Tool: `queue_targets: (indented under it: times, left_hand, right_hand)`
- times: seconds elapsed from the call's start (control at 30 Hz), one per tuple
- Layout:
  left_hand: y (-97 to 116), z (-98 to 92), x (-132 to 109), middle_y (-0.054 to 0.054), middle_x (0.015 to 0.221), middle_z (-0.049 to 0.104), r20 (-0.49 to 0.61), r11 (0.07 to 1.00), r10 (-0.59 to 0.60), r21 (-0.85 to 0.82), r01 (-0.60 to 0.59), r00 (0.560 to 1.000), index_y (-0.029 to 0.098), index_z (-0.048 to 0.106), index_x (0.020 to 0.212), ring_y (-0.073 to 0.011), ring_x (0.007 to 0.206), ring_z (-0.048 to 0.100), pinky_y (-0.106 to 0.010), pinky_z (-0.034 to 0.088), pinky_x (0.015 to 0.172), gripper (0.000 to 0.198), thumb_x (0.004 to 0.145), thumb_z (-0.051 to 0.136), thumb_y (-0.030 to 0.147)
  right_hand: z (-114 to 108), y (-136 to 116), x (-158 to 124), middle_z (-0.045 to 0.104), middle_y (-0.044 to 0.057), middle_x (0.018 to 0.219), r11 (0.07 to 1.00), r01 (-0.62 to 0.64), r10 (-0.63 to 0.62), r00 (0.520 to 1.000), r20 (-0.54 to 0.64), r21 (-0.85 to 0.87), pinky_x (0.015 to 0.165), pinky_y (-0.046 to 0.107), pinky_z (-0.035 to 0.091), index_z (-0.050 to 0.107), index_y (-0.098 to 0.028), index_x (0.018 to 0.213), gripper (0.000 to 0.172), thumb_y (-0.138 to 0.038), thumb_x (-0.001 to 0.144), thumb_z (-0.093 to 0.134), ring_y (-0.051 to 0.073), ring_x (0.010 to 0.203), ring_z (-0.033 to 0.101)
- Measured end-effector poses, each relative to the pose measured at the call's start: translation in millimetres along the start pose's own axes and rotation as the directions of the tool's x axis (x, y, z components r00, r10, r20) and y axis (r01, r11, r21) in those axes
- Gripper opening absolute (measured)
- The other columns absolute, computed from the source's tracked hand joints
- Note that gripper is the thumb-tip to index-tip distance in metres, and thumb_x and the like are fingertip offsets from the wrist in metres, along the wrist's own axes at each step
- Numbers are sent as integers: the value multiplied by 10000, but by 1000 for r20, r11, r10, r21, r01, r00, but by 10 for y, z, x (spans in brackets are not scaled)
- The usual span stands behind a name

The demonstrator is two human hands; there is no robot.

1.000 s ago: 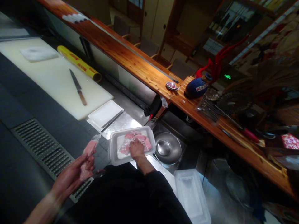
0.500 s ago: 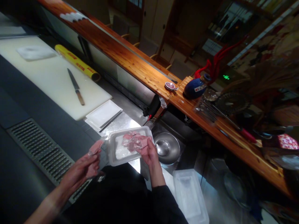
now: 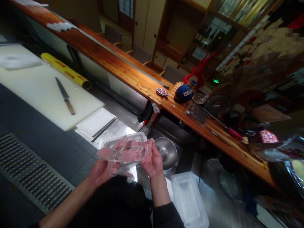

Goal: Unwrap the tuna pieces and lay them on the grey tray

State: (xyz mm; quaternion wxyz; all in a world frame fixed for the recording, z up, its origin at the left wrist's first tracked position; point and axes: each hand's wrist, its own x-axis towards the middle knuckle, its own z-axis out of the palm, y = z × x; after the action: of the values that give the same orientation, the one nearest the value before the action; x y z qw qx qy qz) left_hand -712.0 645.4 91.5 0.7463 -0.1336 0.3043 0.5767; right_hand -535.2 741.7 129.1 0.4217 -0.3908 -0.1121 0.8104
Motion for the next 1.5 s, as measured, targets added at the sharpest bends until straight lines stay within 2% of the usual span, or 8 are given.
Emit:
queue_targets:
  times: [0.07,0.2,0.3,0.47,0.77,1.07,1.2,1.5]
  left_hand:
    - [65,78,-51,-52,682,601,-27,999,35,38,-34,999,143,611,954,-126,495,524,-418,590,656,161,811,536,153]
    - [151,115,-87,-51,667,572,-90,985,145,105,-135,985,131,567,825,-119,504,508,-226,476,460,165,666,561,90]
    - [160,70,-88,-42,653,564,-48,969,199,159,-190,979,136,546,776,-151,519,532,-258,482,442,181,611,613,106]
    - [135,46,-131,-38,776,608,26,944,253,213,-253,967,146,612,931,-172,563,555,-346,539,454,418,605,825,298]
    - [148,76,-159,-89,859,666,-15,818,427,432,-380,904,73,691,924,-99,601,538,-185,475,507,473,619,871,388]
    - [256,119,-213,-31,740,607,-53,794,416,508,-334,908,98,679,874,-93,570,505,-180,463,480,494,591,876,452]
    - [273,172,-241,-39,770,626,-104,792,415,531,-302,904,97,679,897,-101,582,524,-192,491,498,543,543,901,445]
    - [323,160,-250,-17,763,610,-144,768,421,582,-267,896,159,685,885,-152,622,519,-423,601,598,576,451,930,448]
  right_hand:
    - [-144,-40,19,713,-8,924,998,59,-59,997,-49,18,846,294,556,685,-239,918,103,-258,926,583,131,905,666]
    - [-364,-107,65,715,-1,935,993,115,-113,991,-78,18,863,318,555,690,-247,920,82,-263,909,610,145,952,666]
    - [-435,-138,101,716,-21,910,991,137,-136,988,-72,6,861,279,551,694,-258,907,64,-252,896,631,120,920,669]
    - [-460,-155,141,720,-1,924,988,154,-156,986,-64,-28,872,318,561,697,-247,910,68,-268,893,634,148,953,674]
    - [-428,-182,90,716,33,1012,987,160,-160,987,-9,14,913,387,556,666,-231,972,102,-268,877,654,177,1001,672]
    - [-308,-177,-15,718,82,1101,961,276,-276,959,-57,-8,888,423,576,575,-220,1085,327,-250,803,738,224,992,702]
    - [-282,-197,-71,708,112,1136,962,275,-274,961,25,-6,987,461,525,548,-197,1137,405,-233,777,729,267,1087,672]
    - [-237,-203,-121,696,84,1181,930,366,-365,931,28,-36,999,444,523,585,-178,1102,516,-255,656,832,290,1113,657]
